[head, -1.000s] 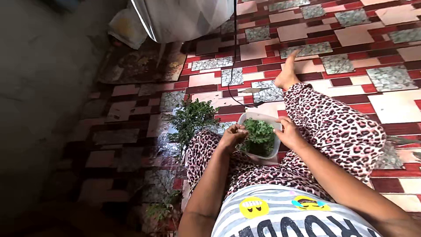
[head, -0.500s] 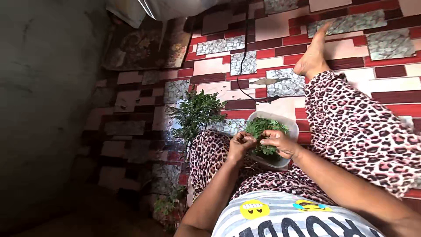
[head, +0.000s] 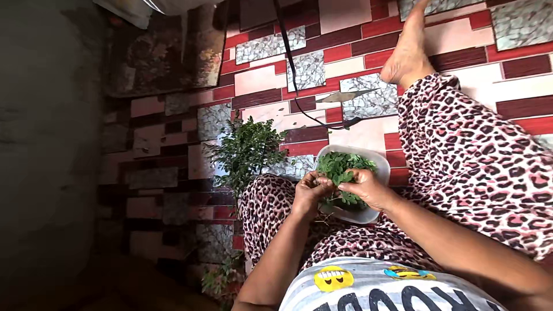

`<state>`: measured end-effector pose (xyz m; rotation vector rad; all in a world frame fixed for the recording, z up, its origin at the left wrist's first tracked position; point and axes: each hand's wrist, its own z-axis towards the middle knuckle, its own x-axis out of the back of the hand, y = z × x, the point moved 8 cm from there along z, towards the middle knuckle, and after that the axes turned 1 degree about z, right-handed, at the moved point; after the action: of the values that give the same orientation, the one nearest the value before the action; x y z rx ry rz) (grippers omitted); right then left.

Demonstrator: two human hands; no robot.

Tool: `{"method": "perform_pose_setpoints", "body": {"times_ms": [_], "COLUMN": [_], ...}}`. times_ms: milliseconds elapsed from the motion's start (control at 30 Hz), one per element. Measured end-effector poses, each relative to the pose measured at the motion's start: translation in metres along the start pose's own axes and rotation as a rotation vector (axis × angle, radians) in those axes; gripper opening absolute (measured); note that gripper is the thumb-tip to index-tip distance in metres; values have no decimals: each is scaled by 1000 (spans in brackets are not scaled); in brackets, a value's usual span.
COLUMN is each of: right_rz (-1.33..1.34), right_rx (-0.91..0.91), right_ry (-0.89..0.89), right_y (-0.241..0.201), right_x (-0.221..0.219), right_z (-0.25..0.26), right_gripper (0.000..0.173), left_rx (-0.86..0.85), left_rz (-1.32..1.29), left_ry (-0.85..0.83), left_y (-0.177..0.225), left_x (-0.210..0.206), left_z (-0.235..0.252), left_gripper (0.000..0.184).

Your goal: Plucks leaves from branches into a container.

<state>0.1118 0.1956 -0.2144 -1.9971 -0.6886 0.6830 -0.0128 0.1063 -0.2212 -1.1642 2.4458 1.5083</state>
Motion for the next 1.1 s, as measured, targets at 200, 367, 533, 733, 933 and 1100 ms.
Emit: {"method": "perform_pose_setpoints", "body": {"times_ms": [200,367,533,733,933,1100], "right_rz": [-64,-26,-28,39,-199,-153], "right_rx": [0,-3,-89,-61,-3,-113], "right_ry": [-15,-45,-82,1,-93,-166], "right_y": [-3,-6,-7,-8,-11,-5], "right_x": [3,-1,-1,4,13,15], "right_z": [-1,-5,-9,-8,-5,-6], "right_gripper": [8,8,26,14,6,12], "left_rx": [-20,16,20,12,-25,-9], "left_rz": [91,41,-3,16,69,42], "left_ry": [-139,-76,-29,-30,15,-12], "left_y": [-1,0,1,0,8,6], "left_x": [-5,-4,-2,-2,5,3], "left_z": [0,-3,-3,-3,-2,-2], "left_gripper": [31,27,27,32,23,24]}}
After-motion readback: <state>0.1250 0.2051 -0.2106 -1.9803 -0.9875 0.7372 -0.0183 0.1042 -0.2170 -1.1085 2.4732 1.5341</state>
